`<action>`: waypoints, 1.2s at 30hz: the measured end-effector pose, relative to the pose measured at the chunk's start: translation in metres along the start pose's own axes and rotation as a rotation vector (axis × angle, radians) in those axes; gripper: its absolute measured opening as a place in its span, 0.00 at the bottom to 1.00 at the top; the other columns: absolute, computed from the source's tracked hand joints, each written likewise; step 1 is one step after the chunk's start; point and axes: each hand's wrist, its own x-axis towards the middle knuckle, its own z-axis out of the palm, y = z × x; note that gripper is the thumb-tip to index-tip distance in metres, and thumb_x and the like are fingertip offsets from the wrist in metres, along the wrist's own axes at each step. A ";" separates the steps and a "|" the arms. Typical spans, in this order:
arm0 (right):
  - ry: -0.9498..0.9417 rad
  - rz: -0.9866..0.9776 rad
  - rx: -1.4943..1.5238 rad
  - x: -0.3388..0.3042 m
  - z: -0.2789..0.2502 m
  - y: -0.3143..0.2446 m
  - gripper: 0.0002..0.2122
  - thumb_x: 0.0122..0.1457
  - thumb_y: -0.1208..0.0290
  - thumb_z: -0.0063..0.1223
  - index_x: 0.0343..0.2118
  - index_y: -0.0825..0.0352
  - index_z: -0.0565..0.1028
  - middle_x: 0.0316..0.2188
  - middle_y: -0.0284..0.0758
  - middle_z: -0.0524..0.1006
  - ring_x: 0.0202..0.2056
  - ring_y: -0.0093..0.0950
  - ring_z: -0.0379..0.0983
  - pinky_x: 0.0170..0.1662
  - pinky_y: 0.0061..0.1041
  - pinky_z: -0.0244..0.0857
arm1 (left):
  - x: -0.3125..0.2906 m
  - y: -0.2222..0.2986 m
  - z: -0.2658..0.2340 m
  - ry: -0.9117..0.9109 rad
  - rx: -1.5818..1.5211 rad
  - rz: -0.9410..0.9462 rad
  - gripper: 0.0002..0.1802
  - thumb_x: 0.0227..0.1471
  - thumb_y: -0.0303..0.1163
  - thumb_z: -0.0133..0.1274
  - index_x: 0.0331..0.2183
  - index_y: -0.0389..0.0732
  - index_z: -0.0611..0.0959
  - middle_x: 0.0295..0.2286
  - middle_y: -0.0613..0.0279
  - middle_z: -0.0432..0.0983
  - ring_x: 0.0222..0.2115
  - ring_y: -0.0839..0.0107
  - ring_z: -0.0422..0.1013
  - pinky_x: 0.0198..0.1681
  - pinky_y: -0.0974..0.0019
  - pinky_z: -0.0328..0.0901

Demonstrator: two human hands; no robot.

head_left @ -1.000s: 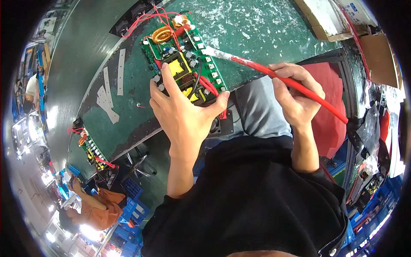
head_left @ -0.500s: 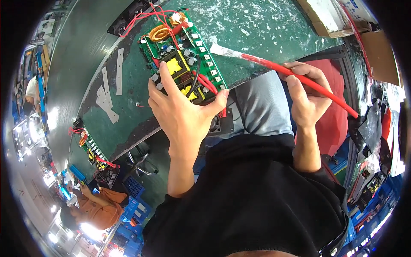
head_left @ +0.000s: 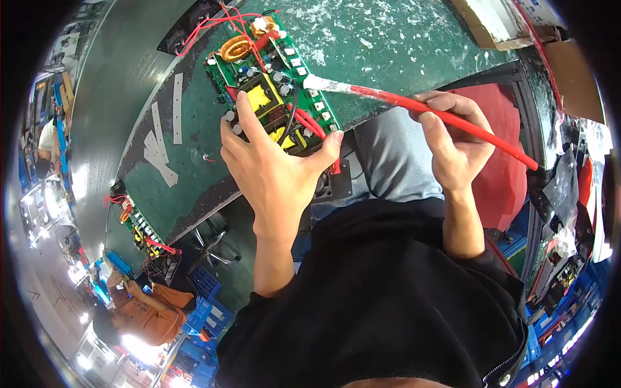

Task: Assembling electronic components and applying paste to circuit boards on a factory production line.

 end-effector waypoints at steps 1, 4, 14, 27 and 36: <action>0.000 0.002 -0.001 0.000 -0.001 0.001 0.07 0.55 0.84 0.56 0.37 0.77 0.73 0.37 0.47 0.78 0.36 0.31 0.77 0.43 0.30 0.73 | 0.000 0.000 0.000 -0.008 -0.001 -0.006 0.66 0.29 0.66 0.67 0.60 0.35 0.59 0.49 0.25 0.59 0.49 0.35 0.62 0.52 0.41 0.59; -0.008 0.071 -0.023 0.001 -0.004 -0.001 0.07 0.56 0.83 0.55 0.37 0.76 0.73 0.36 0.46 0.78 0.34 0.31 0.78 0.41 0.30 0.74 | 0.001 0.002 0.001 -0.011 0.005 -0.005 0.66 0.29 0.66 0.67 0.60 0.35 0.59 0.49 0.25 0.60 0.49 0.34 0.62 0.52 0.41 0.60; 0.094 0.199 0.049 0.004 0.004 0.002 0.07 0.60 0.78 0.54 0.39 0.75 0.73 0.33 0.41 0.78 0.31 0.31 0.80 0.38 0.30 0.77 | 0.000 0.000 0.001 0.010 0.008 0.009 0.66 0.29 0.67 0.67 0.60 0.35 0.59 0.48 0.26 0.60 0.49 0.34 0.62 0.52 0.41 0.60; 0.220 0.289 0.104 0.009 0.008 -0.002 0.07 0.60 0.77 0.56 0.36 0.76 0.74 0.30 0.40 0.79 0.30 0.29 0.80 0.36 0.27 0.78 | 0.000 0.000 0.001 0.020 -0.003 0.029 0.66 0.29 0.65 0.67 0.60 0.34 0.60 0.48 0.28 0.61 0.49 0.36 0.62 0.52 0.41 0.60; 0.271 0.329 0.138 0.013 0.012 0.002 0.06 0.60 0.76 0.56 0.35 0.74 0.74 0.28 0.40 0.79 0.29 0.29 0.81 0.33 0.25 0.78 | 0.001 0.001 0.001 0.026 -0.001 0.034 0.66 0.29 0.65 0.67 0.60 0.33 0.60 0.48 0.30 0.61 0.49 0.37 0.63 0.51 0.42 0.60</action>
